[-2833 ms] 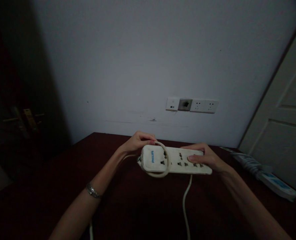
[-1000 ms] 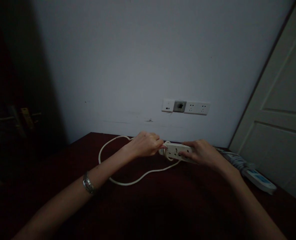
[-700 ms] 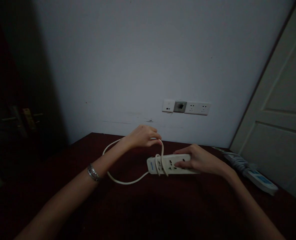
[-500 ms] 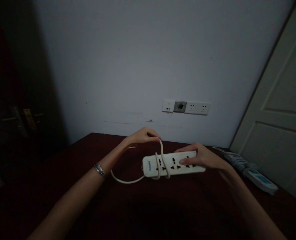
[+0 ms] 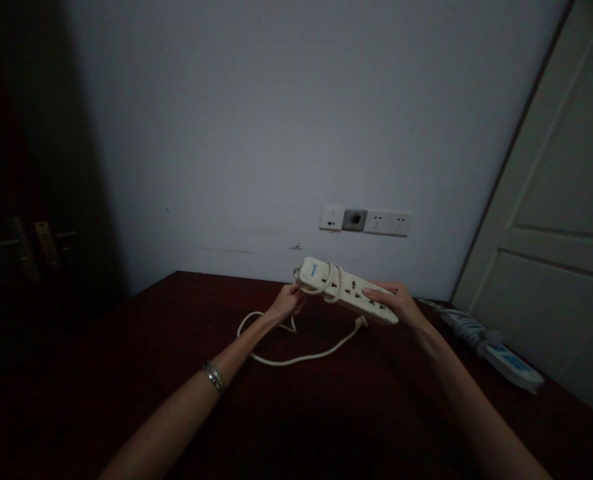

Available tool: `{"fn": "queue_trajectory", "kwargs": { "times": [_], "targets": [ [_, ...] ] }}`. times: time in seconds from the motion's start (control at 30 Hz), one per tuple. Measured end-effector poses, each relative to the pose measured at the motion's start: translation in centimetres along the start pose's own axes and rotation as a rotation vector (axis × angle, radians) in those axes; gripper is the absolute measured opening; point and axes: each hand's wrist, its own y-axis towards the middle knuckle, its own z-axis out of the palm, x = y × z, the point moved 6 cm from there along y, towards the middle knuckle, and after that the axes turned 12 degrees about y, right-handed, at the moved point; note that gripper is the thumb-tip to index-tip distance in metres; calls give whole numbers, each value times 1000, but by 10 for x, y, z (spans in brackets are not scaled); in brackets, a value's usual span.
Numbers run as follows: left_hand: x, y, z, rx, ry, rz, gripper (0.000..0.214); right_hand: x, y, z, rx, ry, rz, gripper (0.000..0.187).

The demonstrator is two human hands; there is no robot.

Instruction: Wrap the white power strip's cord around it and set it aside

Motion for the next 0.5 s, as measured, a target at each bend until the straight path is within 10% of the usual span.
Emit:
{"fn": "queue_trajectory", "kwargs": {
  "times": [0.5],
  "targets": [
    [2,-38,59,214,-194,-164,16,-9,6,-26,-454,-88,-44,55]
  ]
}}
